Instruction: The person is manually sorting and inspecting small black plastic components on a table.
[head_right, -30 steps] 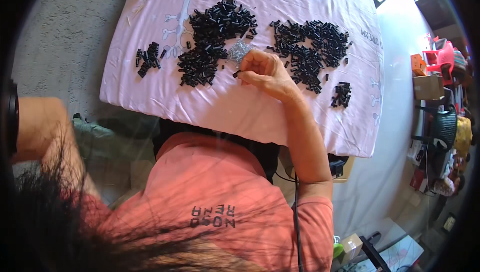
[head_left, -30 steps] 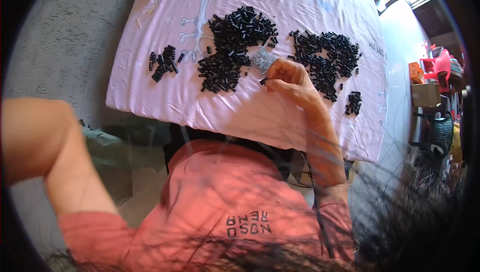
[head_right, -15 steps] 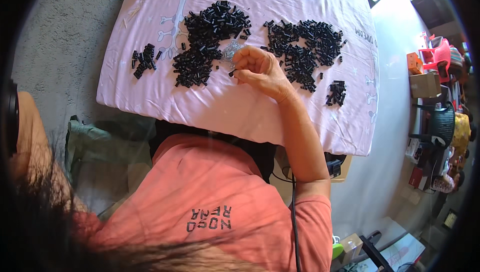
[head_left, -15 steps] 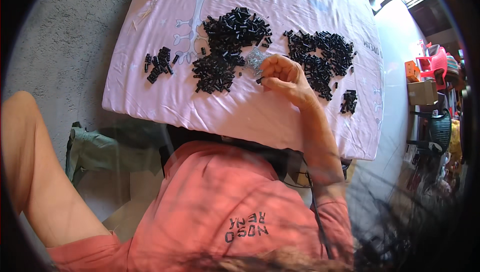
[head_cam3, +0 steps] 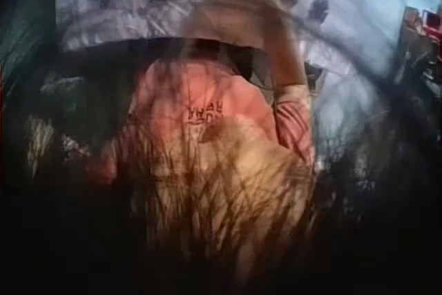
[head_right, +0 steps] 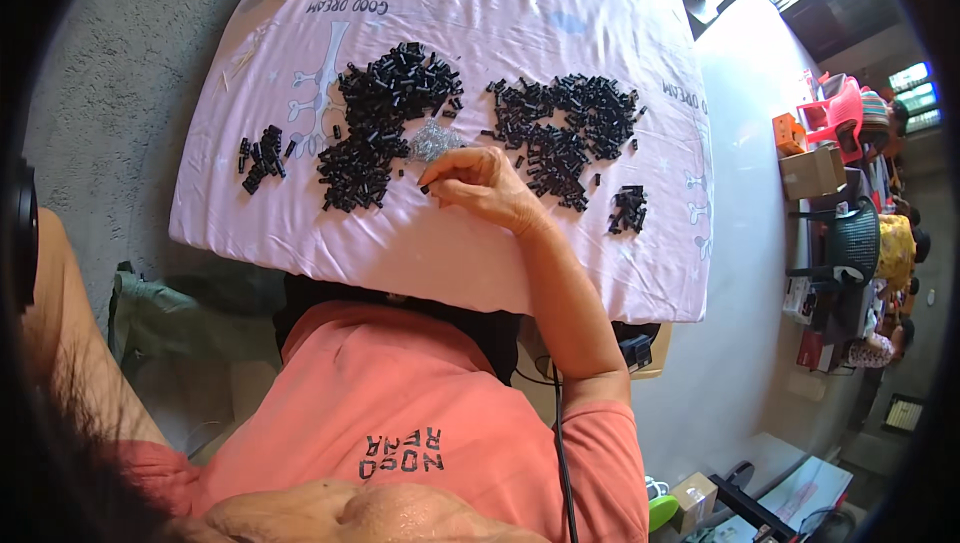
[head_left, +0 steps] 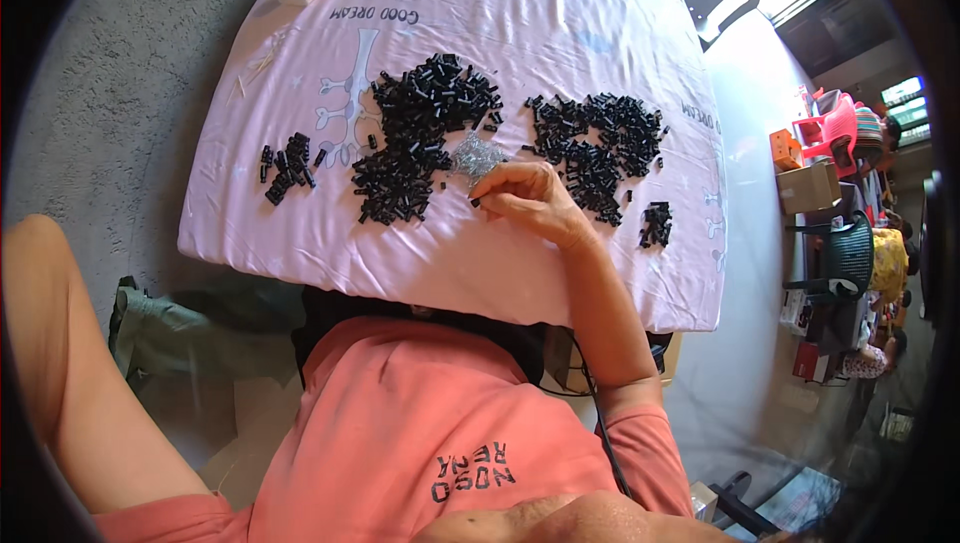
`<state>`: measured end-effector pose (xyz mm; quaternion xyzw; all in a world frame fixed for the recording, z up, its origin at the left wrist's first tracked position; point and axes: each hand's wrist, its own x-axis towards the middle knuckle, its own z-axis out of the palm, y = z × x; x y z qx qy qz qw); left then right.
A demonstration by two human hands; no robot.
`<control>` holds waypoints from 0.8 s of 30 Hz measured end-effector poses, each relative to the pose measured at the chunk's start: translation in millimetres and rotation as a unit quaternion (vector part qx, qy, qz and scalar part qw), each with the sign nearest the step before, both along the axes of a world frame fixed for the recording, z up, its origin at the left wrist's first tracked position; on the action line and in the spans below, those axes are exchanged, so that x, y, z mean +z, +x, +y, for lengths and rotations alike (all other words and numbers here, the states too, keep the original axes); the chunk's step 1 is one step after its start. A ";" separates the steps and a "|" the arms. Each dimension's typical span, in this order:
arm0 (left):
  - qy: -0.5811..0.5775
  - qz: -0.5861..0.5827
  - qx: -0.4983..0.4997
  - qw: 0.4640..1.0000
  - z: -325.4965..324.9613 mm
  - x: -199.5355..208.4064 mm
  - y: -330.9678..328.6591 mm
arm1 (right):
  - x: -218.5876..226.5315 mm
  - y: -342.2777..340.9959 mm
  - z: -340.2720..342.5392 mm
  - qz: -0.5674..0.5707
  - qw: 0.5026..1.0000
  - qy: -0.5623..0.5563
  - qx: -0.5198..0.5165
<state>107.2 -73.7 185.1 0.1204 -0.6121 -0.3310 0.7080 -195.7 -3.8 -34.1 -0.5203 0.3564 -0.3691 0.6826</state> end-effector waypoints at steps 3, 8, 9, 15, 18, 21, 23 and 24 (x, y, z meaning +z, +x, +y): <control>-0.009 0.003 -0.005 1.000 -3.7 3.9 0.7 | -2.7 -2.2 -1.3 0.021 1.000 -0.020 -0.002; -0.011 0.001 -0.013 1.000 -3.8 6.1 5.0 | -3.2 -1.4 -1.3 0.025 1.000 -0.016 0.002; -0.012 0.002 -0.015 1.000 -4.0 6.6 4.6 | -2.0 -2.3 -1.6 0.027 0.999 -0.017 0.002; -0.001 -0.005 -0.026 1.000 -2.8 3.9 5.7 | -2.6 -1.7 0.9 0.017 1.000 -0.016 0.000; 0.014 -0.008 -0.036 0.999 -0.9 0.0 4.1 | -4.3 -2.9 -0.1 0.022 1.000 -0.009 -0.007; 0.032 -0.008 -0.046 0.998 0.8 -7.4 0.9 | -5.5 -1.3 -1.7 0.015 1.000 -0.019 -0.002; 0.048 -0.009 -0.052 0.997 4.1 -12.9 0.0 | -6.4 0.7 -1.6 -0.009 1.000 -0.023 -0.004; 0.056 -0.011 -0.054 0.997 6.0 -15.6 -0.1 | -5.0 -1.8 -2.4 -0.004 1.000 -0.016 -0.014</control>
